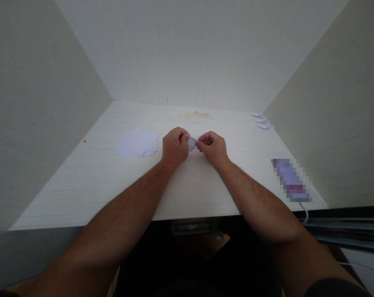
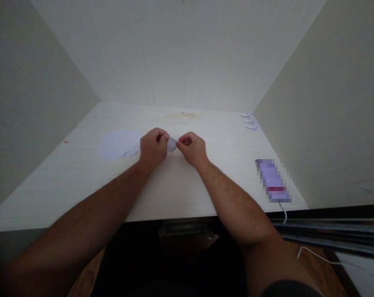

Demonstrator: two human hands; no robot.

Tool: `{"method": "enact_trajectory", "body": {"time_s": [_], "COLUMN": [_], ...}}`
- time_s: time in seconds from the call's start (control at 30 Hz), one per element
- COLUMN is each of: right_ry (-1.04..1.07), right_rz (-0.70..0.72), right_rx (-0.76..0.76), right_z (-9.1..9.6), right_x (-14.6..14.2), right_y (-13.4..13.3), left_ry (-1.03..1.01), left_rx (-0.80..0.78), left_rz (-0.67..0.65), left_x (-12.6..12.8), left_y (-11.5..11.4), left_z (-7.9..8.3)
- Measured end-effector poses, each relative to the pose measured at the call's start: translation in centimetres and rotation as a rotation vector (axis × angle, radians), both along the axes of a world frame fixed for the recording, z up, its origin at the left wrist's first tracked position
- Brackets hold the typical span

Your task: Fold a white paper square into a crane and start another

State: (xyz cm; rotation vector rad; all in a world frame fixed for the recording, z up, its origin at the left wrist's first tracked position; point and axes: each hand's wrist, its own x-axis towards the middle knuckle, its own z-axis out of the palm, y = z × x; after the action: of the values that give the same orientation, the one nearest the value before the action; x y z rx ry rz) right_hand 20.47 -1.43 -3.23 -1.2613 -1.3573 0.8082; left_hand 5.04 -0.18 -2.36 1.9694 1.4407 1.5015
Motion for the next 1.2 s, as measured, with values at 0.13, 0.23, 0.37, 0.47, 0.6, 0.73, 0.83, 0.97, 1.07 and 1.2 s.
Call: {"method": "enact_trajectory", "body": {"time_s": [0.13,0.23,0.37,0.47,0.6,0.73,0.83,0.97,1.07,1.2], "right_ry": [0.077,0.096,0.149,0.174,0.172,0.131,0.129,0.187,0.209,0.179], "right_rz": [0.031,0.036,-0.003,-0.013,-0.021,-0.057,-0.064,0.002,0.092,0.052], "right_rx": [-0.039,-0.084,-0.083,-0.075,-0.061,-0.055,-0.040,-0.042,-0.066,-0.100], "right_z": [0.5,1.0,1.3,1.3,1.2,1.2,1.1,0.8,0.2,-0.5], "right_x": [-0.4,-0.3,0.0,0.0,-0.2,-0.3,-0.4,-0.8,-1.3,-1.3], "right_y": [0.2,0.0,-0.3,-0.2,0.0,0.2,0.4,0.4,0.6,1.3], "left_ry": [-0.117,-0.152,-0.152,-0.154,-0.198,-0.234,-0.267,-0.337,-0.398,-0.402], "left_rx": [-0.096,-0.117,-0.103,-0.084,-0.096,-0.141,-0.148,-0.201,-0.237,-0.317], "left_rz": [-0.007,0.005,0.001,-0.008,0.008,0.010,0.006,0.019,0.043,0.064], "left_x": [0.4,0.8,1.3,1.4,1.4,1.6,1.7,1.3,0.9,1.1], "left_y": [0.0,0.2,0.3,0.4,0.5,0.6,0.7,0.8,1.0,1.8], "left_z": [0.1,0.1,0.2,0.2,0.2,0.2,0.1,-0.2,-0.6,-0.7]}}
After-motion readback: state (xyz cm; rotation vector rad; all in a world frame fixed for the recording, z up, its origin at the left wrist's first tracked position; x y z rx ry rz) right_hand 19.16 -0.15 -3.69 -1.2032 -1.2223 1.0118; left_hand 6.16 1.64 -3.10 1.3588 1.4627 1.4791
